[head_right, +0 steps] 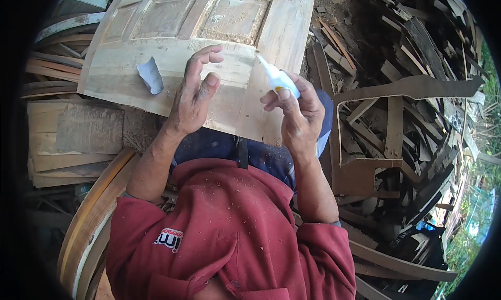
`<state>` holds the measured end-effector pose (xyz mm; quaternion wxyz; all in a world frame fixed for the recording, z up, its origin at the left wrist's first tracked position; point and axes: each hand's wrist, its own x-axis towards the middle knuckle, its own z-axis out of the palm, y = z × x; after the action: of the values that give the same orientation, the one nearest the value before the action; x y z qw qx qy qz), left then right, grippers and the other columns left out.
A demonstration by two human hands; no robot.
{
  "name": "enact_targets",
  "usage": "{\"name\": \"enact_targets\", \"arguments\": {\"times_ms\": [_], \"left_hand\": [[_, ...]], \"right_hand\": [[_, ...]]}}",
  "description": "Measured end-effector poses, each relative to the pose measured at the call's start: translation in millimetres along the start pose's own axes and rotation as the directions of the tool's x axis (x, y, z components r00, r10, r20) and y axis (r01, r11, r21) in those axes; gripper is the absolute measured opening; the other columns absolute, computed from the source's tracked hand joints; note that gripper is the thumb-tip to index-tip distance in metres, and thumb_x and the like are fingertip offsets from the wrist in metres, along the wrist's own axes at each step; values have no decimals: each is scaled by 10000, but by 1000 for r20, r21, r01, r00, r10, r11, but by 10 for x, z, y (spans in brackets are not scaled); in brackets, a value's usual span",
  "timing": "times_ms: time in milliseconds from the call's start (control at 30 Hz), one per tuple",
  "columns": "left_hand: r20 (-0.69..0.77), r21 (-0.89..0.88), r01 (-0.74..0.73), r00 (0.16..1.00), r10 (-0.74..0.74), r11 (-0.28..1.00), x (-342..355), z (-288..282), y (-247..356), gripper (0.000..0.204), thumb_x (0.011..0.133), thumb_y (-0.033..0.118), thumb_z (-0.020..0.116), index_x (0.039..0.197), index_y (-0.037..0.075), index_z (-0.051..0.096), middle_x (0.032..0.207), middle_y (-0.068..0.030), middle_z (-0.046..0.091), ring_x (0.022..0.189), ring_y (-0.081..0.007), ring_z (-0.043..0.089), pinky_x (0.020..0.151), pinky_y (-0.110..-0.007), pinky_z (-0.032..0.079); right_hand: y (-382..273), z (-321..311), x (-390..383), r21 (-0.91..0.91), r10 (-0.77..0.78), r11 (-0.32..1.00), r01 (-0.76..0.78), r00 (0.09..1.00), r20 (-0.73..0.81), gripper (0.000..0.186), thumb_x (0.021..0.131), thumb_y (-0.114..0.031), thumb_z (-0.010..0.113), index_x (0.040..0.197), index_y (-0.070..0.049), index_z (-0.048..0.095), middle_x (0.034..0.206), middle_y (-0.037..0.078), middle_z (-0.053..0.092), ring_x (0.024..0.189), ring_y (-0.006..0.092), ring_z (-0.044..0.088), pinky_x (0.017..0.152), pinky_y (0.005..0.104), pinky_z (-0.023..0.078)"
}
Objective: The person sands the surface and grooves of a wooden door using a piece of sandpaper and applies adhesive from a small tube to a wooden block.
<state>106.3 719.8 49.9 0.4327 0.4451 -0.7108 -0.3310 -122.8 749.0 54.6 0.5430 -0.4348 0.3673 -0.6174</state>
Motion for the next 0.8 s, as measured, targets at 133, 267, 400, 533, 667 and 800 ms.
{"name": "enact_targets", "arguments": {"times_ms": [133,267,400,533,667,800], "left_hand": [[-9,584,-45,998,62,811,-39,0,-147,870,986,630,573,1559,18,342,1616,-212,341,1509,-386,313,1245,-548,211],[221,687,-125,974,-42,716,-79,308,-121,1128,863,792,583,1648,67,223,1706,-200,190,1592,-376,126,1255,-652,35],[161,754,-11,973,-168,657,392,402,-423,1122,878,823,518,1662,87,200,1720,-200,162,1605,-368,84,1238,-694,-13],[-10,877,35,998,-56,479,1061,294,-782,1020,935,793,460,1666,125,218,1715,-214,172,1600,-382,94,1227,-714,-9],[-23,728,92,994,-110,679,1150,318,-708,968,953,779,448,1658,144,256,1714,-218,166,1594,-408,105,1210,-742,6],[-21,801,90,992,-123,592,974,400,-689,872,983,721,468,1628,149,340,1704,-204,196,1587,-385,148,1183,-775,64]], "right_hand": [[54,-267,-161,73,119,991,-112,987,-106,309,1021,-87,650,1292,59,620,993,142,738,796,186,711,681,281,549],[84,-219,-162,260,145,960,-102,978,-150,306,1010,-94,668,1272,58,630,987,144,734,771,182,701,689,287,557],[55,-204,-101,209,134,973,-101,979,-153,293,1012,-84,658,1268,58,630,978,150,733,761,180,691,706,299,558],[75,-213,-55,242,86,969,-55,989,-119,328,1019,-135,649,1289,49,619,1055,164,713,817,197,663,718,305,530],[52,-252,-3,250,52,968,-6,983,-177,297,1000,-78,675,1258,63,630,989,153,730,782,180,694,705,280,549],[172,-317,89,142,145,982,-121,975,-170,312,985,-70,706,1259,59,630,1015,143,733,773,170,701,669,273,554]]}}
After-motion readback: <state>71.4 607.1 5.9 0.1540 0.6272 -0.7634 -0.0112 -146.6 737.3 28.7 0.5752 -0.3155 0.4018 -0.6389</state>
